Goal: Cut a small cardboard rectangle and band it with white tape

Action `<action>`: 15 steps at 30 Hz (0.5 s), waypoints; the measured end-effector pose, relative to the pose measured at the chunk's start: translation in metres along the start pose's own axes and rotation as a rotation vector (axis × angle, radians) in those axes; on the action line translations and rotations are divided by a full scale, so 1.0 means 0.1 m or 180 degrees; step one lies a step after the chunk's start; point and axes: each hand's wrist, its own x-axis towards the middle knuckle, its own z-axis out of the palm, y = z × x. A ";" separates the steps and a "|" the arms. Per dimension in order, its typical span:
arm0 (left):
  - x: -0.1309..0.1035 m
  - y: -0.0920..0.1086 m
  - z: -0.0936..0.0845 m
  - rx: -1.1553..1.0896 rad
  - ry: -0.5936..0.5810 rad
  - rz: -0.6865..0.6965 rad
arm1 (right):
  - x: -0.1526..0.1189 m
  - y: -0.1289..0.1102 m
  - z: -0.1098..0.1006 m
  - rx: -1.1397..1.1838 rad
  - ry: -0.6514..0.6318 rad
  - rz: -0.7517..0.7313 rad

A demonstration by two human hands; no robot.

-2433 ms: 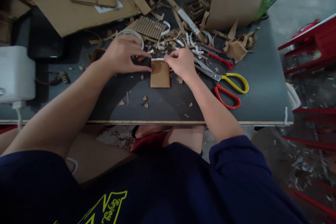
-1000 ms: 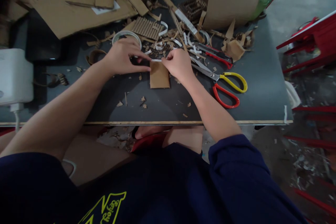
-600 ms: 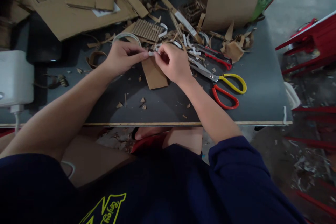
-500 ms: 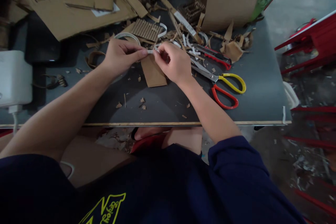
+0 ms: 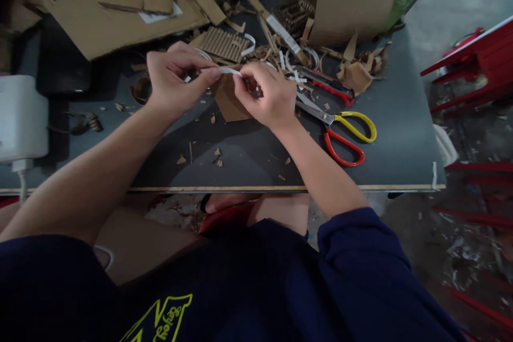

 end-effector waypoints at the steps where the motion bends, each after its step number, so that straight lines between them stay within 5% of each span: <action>1: -0.01 0.01 -0.01 0.0065 -0.0025 0.0016 | 0.00 0.00 0.00 0.0035 0.0020 0.0011; 15: -0.05 0.23 -0.10 0.0472 -0.0157 0.0358 | 0.03 0.03 -0.03 -0.0042 0.0028 -0.0012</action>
